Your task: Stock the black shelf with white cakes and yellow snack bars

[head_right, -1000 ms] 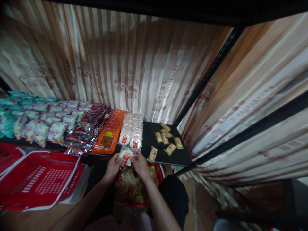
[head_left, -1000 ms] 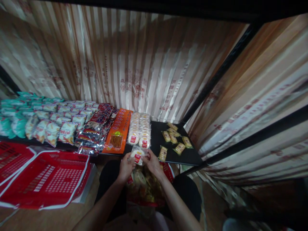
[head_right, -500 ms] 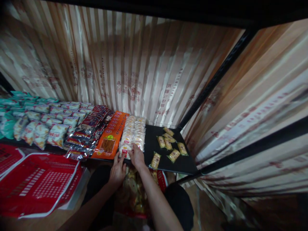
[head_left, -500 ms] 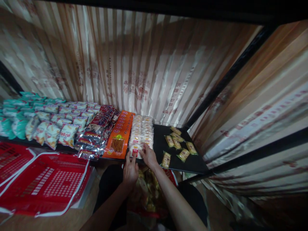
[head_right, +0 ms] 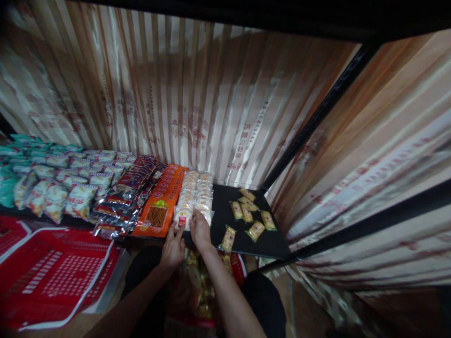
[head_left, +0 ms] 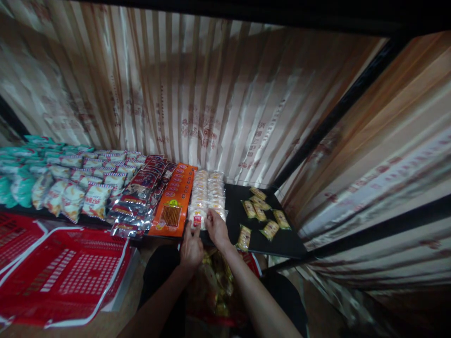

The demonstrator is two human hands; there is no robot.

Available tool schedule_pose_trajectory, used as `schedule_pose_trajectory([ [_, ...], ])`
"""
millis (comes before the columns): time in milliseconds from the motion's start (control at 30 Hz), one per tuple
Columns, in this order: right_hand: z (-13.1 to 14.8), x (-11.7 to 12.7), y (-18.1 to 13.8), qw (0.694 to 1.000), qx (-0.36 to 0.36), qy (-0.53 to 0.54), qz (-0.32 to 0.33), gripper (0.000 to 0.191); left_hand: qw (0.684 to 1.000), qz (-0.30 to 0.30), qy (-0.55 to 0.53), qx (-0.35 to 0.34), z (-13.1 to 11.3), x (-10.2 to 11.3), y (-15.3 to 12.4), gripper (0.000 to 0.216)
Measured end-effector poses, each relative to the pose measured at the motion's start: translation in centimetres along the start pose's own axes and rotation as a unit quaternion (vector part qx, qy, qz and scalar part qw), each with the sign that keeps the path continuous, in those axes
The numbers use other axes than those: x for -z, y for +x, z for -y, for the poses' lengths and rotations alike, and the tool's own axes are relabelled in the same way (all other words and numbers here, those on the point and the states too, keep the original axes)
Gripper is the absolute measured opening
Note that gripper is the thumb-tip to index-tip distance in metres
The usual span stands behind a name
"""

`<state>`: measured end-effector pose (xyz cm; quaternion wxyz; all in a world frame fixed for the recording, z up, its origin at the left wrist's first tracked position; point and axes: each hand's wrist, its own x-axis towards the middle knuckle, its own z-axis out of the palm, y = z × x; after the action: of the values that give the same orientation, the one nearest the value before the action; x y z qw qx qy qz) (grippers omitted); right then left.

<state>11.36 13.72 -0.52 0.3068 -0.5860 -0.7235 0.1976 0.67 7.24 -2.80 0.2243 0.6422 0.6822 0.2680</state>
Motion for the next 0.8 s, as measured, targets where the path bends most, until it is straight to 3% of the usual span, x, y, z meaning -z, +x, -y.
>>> schedule_pose_trajectory([
  [167, -2.4, -0.7, -2.1, 0.987, 0.028, -0.072, -0.144, 0.035, 0.999, 0.016, 0.022, 0.017, -0.2, 0.0, 0.2, 0.052],
  [267, -4.1, -1.3, -3.1, 0.977, 0.013, -0.108, -0.185, 0.037, 0.999, 0.018, 0.033, 0.012, -0.4, 0.0, 0.2, 0.052],
  [433, -5.5, -1.9, -3.2, 0.983, 0.006, -0.087, -0.163, 0.037, 0.998, 0.015, 0.057, 0.004, -0.5, 0.1, 0.4, 0.051],
  [800, -6.1, -2.2, -2.6, 0.984, -0.021, -0.080, -0.155, 0.042, 0.995, 0.020, 0.094, -0.005, -0.7, -0.2, 0.6, 0.053],
])
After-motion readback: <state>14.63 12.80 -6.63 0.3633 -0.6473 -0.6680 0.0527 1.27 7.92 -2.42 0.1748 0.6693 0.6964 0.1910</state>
